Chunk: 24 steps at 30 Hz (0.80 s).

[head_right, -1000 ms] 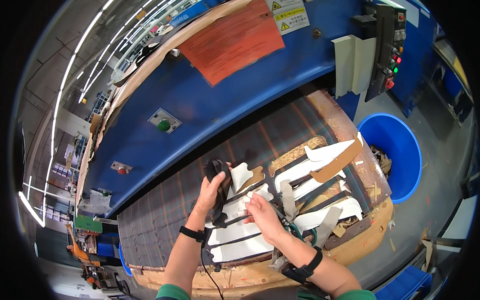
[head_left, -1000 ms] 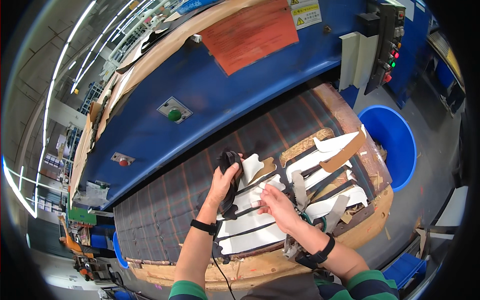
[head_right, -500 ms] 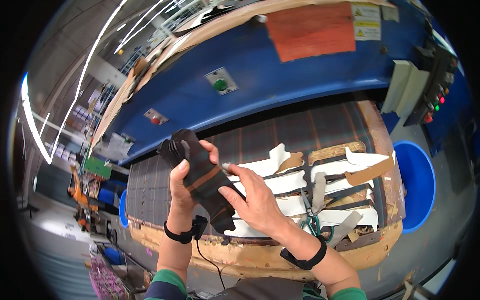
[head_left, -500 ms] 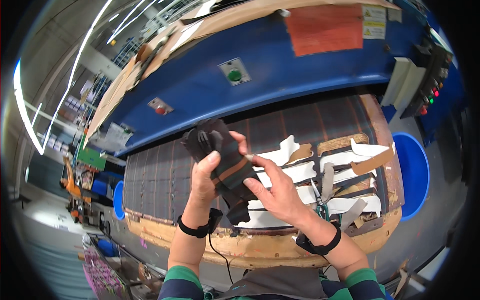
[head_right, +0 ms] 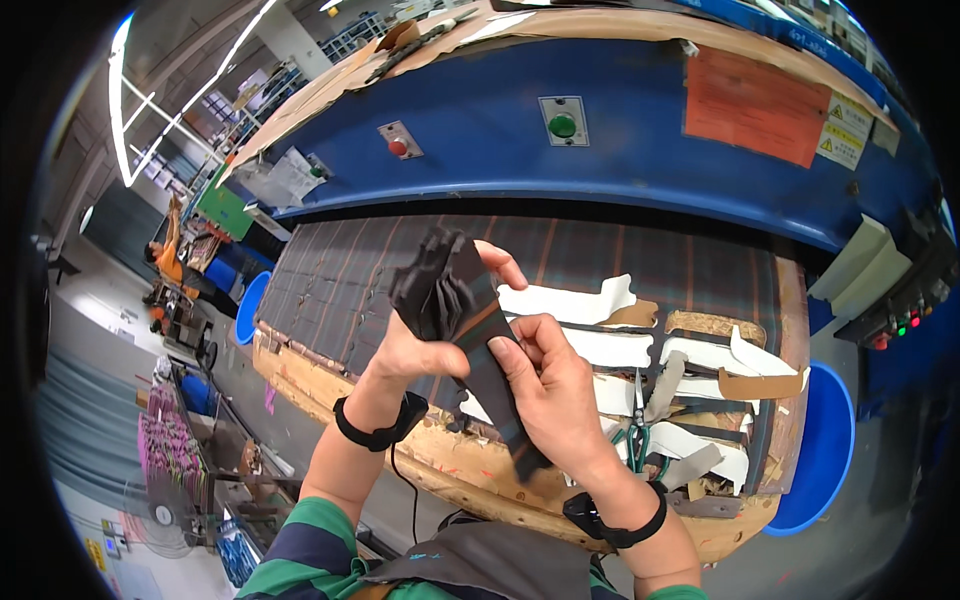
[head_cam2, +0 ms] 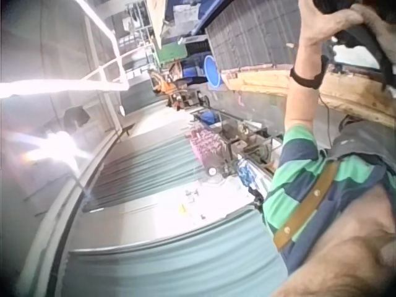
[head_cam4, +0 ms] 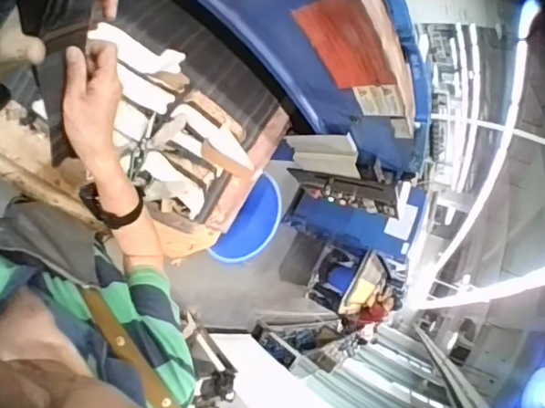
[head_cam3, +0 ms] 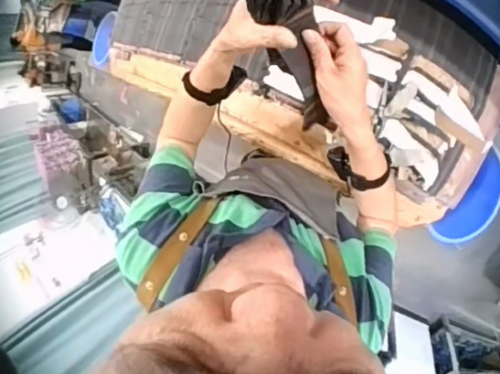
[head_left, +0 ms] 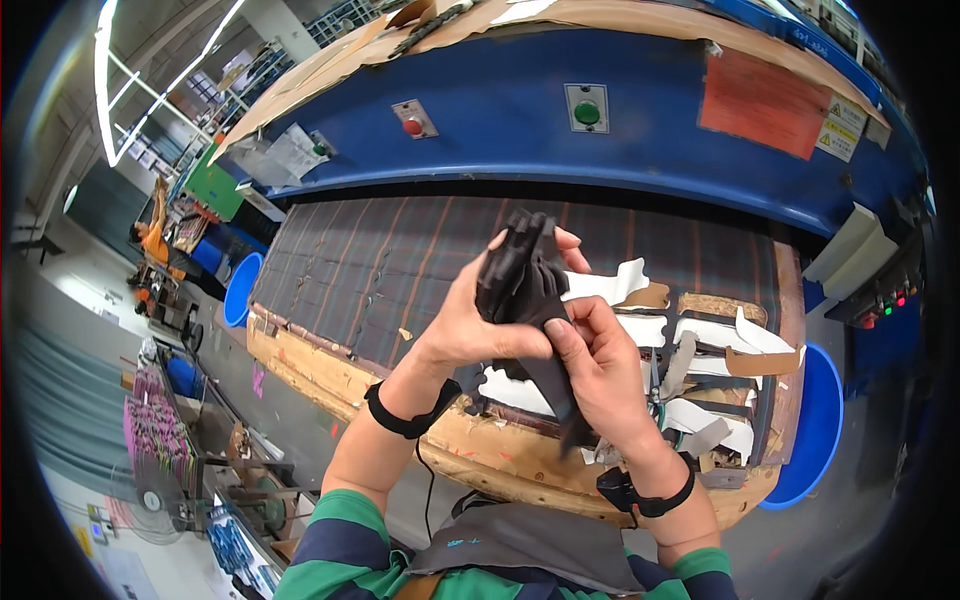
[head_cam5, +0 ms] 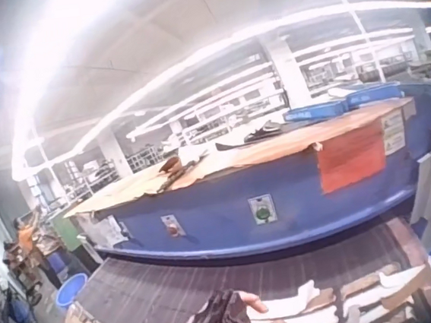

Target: The person assembles small fabric components by hand in a workshop setting. They pick up dark plaid fabric pieces and white backing materials, align them, and press them together on a wooden work surface. The person occasionally uses a pair of scissors to trim excess material from the assembled parts.

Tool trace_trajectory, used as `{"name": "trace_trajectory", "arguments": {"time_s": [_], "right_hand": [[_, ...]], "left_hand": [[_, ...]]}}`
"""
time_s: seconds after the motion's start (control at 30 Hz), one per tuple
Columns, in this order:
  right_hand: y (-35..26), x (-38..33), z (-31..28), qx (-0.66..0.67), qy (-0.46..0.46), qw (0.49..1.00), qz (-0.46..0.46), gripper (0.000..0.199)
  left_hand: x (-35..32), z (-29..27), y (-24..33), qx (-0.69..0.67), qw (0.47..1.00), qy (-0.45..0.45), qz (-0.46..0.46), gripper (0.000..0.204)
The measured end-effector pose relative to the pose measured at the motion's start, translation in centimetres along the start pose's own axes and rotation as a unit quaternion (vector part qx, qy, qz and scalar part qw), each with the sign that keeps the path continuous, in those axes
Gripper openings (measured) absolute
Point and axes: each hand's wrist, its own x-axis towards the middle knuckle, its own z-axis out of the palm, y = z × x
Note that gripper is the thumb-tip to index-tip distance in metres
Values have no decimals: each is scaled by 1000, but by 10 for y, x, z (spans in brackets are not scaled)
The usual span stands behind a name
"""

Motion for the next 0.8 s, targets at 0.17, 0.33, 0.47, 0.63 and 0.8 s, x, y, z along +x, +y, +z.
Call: {"name": "trace_trajectory", "arguments": {"time_s": [0.17, 0.33, 0.47, 0.63, 0.8], "right_hand": [[20, -9, 11, -17, 5, 1000, -22, 14], [11, -15, 34, -65, 1, 998, 8, 19], [10, -13, 55, -209, 28, 976, -58, 19], [28, -5, 78, -274, 80, 954, -90, 17], [59, -28, 109, -218, 91, 971, 48, 19]], "left_hand": [[-16, 15, 13, 9, 999, 10, -35, 75], [-39, 3, 10, -171, 973, 104, -117, 46], [-59, -19, 10, -254, 950, 113, -144, 41], [-92, -77, 24, -336, 933, 99, -84, 32], [-160, -184, 56, -167, 973, 147, -54, 38]]}}
